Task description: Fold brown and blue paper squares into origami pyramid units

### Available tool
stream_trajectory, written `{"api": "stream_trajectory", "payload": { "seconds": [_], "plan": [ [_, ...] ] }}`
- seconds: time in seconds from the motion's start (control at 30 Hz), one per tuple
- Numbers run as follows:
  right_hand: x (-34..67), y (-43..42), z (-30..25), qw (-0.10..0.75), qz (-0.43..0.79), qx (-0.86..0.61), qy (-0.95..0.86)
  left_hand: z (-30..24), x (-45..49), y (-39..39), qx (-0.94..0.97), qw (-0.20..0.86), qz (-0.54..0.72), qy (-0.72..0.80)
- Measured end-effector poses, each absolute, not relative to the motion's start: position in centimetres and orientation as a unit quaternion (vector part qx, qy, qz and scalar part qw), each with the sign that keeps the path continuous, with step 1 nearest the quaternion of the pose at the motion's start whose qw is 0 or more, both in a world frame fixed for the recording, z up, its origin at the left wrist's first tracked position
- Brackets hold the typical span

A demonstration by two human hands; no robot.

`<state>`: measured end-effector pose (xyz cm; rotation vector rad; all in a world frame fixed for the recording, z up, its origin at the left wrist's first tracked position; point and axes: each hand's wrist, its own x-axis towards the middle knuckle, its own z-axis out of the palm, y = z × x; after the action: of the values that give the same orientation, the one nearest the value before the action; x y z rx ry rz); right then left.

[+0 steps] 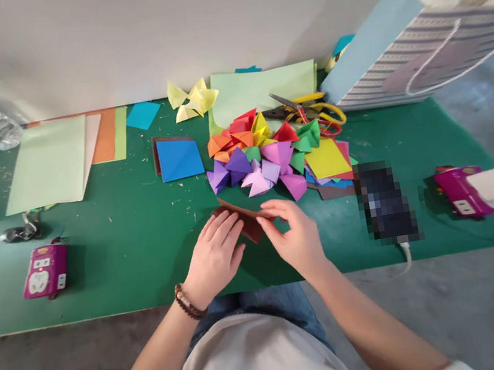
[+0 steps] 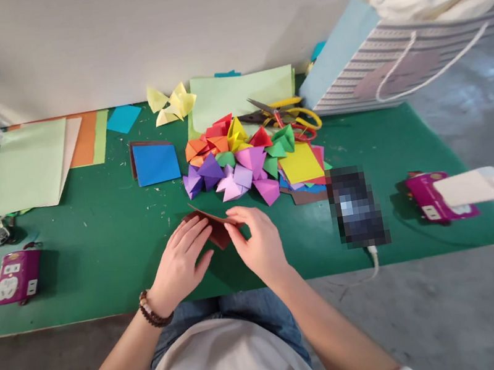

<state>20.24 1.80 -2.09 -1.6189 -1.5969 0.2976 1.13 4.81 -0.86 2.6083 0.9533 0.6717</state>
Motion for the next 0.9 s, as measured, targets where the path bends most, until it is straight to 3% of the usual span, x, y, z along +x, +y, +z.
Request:
{"api": "stream_trajectory", "payload": {
  "seconds": [0.13, 0.33, 0.43, 0.63, 0.9],
  "plan": [
    [19.9, 0.0, -2.8, 0.431, 0.202, -0.649, -0.594, -1.5, -0.3, 3.4, 0.9, 0.133, 0.214, 0.355],
    [20.6, -1.9, -2.9, 0.292, 0.014, -0.552, -0.781, -2.5, -0.5, 1.6, 0.865, 0.147, 0.268, 0.399],
    [20.8, -2.5, -2.4, 0.22, 0.006, -0.493, -0.842, -2.6, -0.2, 1.1, 0.852, 0.154, 0.283, 0.414],
    [21.4, -1.3, -2.6, 0.242, 0.043, -0.477, -0.844, -2.6, -0.7, 0.2, 0.861, 0.16, 0.257, 0.408],
    [22.2, 0.3, -2.3, 0.24, 0.193, -0.459, -0.833, -2.1, -1.5, -1.1, 0.884, 0.174, 0.203, 0.385]
  ]
}}
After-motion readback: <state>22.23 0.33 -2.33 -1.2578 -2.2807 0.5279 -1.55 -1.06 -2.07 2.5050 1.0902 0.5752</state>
